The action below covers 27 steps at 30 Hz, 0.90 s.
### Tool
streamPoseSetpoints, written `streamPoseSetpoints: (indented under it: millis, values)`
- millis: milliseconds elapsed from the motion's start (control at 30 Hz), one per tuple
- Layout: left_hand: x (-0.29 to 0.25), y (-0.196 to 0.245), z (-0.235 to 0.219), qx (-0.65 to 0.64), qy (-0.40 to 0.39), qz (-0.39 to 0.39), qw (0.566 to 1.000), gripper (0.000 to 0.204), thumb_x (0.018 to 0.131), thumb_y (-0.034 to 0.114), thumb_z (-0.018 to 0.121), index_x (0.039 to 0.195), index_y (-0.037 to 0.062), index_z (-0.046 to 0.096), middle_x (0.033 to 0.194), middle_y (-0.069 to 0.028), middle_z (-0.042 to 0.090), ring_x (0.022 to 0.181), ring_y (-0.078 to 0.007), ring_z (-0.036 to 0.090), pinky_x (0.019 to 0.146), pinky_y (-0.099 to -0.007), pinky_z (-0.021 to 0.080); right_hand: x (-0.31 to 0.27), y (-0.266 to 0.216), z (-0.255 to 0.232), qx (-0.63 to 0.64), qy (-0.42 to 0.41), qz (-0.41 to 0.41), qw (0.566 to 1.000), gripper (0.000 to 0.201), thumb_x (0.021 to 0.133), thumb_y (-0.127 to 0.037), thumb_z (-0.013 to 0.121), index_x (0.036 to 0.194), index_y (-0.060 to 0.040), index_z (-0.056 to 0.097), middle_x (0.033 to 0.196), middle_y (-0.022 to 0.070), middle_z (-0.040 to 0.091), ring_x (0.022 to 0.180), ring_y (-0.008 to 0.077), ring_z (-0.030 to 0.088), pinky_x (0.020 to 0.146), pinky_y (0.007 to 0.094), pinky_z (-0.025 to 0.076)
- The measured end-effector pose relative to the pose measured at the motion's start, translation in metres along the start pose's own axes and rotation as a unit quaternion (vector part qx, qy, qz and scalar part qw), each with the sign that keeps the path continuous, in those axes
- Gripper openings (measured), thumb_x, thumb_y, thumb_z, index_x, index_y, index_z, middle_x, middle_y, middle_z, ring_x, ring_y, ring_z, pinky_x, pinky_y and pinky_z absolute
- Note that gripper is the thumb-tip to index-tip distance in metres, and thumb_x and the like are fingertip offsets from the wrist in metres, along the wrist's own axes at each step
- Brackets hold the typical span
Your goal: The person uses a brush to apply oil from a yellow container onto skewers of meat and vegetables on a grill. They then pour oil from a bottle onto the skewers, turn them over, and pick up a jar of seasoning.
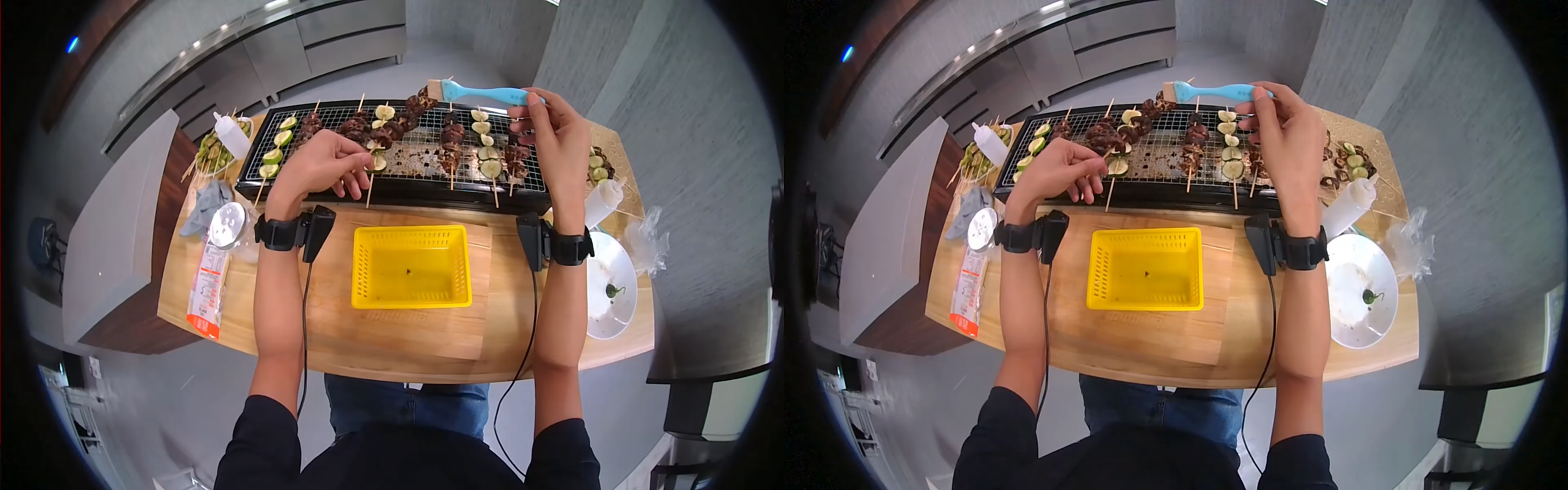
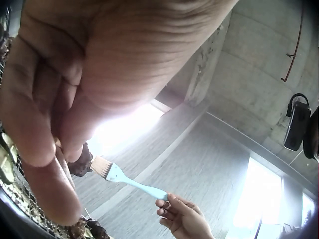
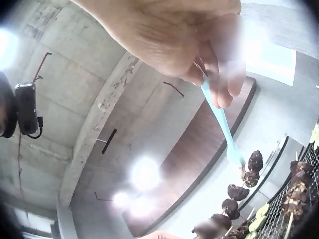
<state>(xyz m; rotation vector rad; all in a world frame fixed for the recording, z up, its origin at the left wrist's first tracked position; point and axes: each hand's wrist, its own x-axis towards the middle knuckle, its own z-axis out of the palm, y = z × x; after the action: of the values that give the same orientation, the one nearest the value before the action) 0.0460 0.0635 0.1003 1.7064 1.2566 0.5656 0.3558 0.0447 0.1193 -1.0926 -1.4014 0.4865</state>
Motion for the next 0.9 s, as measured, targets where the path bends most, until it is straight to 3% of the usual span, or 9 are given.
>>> streamPoseSetpoints:
  millis: [300, 567, 900]
  values:
    - [-0.001, 0.0, -0.001, 0.013, -0.003, 0.0, 1.0, 0.023, 0.091, 0.019, 0.061, 0.093, -0.0022, 0.07, 0.072, -0.0082, 0.07, 0.056, -0.0123, 0.067, 0.046, -0.0201, 0.046, -0.002, 0.003, 0.003, 0.016, -0.023, 0.034, 0.999, 0.026, 0.098, -0.015, 0.054, 0.111, 0.0057, 0.063, 0.082, 0.0083, 0.071, 0.069, 0.0094, 0.066, 0.06, 0.0221, 0.053]
    - [0.0, -0.001, -0.002, 0.009, 0.003, 0.002, 1.0, 0.024, 0.093, 0.02, 0.059, 0.092, -0.0012, 0.07, 0.071, -0.0073, 0.069, 0.056, -0.0114, 0.066, 0.046, -0.0202, 0.046, 0.0, 0.005, -0.002, -0.029, 0.011, -0.015, 0.999, 0.027, 0.098, -0.016, 0.055, 0.11, 0.0047, 0.065, 0.081, 0.0085, 0.073, 0.072, 0.0109, 0.069, 0.062, 0.0232, 0.054]
    - [-0.003, -0.001, -0.004, 0.018, 0.006, -0.007, 1.0, 0.023, 0.092, 0.016, 0.058, 0.094, -0.004, 0.07, 0.074, -0.0105, 0.071, 0.057, -0.0126, 0.068, 0.047, -0.0203, 0.048, 0.001, 0.01, -0.004, -0.041, -0.002, 0.01, 0.999, 0.026, 0.098, -0.016, 0.055, 0.111, 0.0032, 0.065, 0.084, 0.0091, 0.073, 0.073, 0.0112, 0.07, 0.062, 0.0235, 0.054]
